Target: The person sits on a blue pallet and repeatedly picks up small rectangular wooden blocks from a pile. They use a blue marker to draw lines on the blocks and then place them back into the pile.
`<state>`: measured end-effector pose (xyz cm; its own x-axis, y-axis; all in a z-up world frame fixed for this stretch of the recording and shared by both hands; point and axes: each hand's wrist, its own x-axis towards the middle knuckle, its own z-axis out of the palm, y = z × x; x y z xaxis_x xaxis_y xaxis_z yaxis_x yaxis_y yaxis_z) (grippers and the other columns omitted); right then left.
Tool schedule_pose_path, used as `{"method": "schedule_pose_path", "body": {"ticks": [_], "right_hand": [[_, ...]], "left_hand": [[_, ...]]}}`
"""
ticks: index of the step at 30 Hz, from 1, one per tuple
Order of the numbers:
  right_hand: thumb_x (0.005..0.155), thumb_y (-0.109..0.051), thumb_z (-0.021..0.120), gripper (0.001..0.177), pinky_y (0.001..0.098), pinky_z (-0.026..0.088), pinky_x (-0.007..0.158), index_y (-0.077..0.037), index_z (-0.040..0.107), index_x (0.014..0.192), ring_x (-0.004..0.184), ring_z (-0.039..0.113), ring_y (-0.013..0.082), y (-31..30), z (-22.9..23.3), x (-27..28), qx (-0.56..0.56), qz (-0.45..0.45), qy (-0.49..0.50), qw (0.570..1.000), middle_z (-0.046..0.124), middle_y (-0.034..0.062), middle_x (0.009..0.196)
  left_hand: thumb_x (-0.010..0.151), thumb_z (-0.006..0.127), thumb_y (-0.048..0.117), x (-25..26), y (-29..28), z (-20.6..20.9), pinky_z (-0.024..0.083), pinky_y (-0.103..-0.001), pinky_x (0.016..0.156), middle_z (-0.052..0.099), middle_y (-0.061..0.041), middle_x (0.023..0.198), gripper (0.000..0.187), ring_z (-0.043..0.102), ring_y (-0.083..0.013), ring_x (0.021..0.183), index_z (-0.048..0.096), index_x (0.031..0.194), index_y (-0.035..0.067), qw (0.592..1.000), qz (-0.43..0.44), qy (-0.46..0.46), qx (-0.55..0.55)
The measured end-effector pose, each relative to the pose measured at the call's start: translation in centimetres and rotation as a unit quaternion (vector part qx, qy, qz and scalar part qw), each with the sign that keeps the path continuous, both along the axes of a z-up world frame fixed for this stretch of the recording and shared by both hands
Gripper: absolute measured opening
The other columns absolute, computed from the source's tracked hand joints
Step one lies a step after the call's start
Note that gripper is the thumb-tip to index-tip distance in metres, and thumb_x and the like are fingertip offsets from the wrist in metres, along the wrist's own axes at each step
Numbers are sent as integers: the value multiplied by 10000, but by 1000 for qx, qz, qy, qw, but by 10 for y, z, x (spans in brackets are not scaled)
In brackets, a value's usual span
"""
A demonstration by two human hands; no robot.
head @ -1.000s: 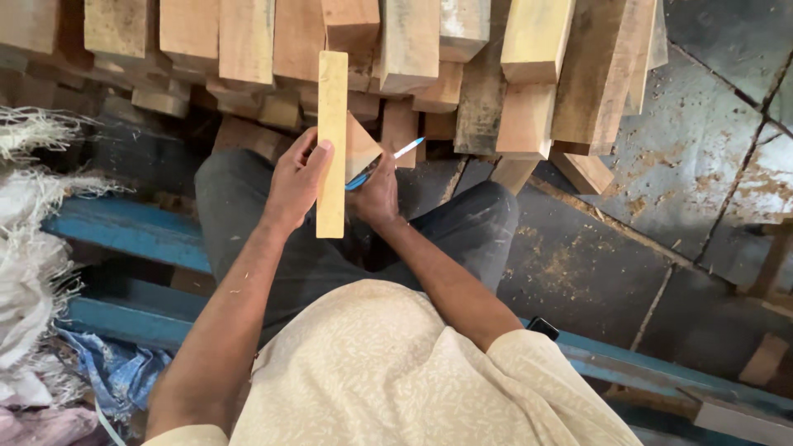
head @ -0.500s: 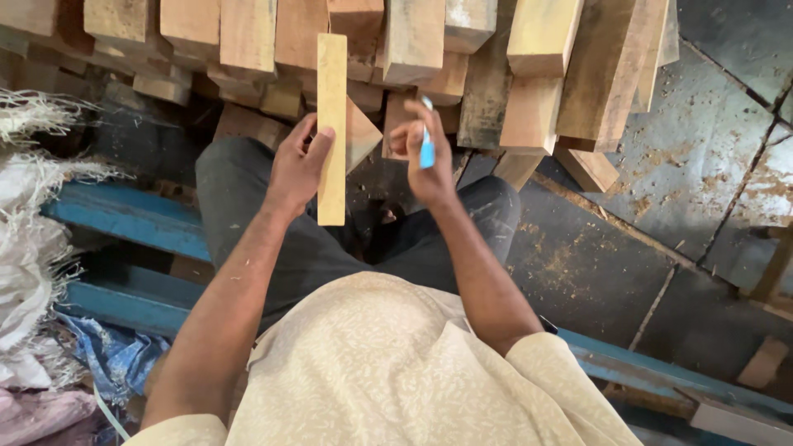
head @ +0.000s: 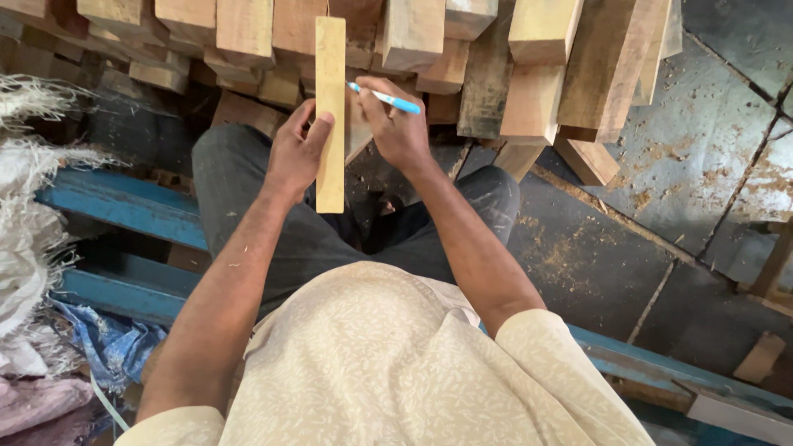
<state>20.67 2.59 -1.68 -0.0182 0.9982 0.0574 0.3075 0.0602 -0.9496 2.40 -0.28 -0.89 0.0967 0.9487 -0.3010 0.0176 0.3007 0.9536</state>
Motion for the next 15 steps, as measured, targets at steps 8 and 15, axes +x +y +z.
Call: {"method": "schedule_pose_path", "body": {"ticks": [8,15], "right_hand": [[1046,-187,626,229,275,534,652,-48,707,1210,707,646,83,5,-2,2,5,22,-44,999,731,23,839],[1035,-180,627,189,299,534,609,-75,718,1163,664,664,104,3,6,-3,23,16,-80,996,725,56,792]], "left_hand": [[1059,579,273,4,0,8,512,-250,724,677,1,937,321,576,-46,789,650,1290,61,1000,10,14,-2],[1040,574,292,5,2,12,521,-258,699,687,-3,906,336,593,-53,753,643,1290,79,999,12,25,-22]]}}
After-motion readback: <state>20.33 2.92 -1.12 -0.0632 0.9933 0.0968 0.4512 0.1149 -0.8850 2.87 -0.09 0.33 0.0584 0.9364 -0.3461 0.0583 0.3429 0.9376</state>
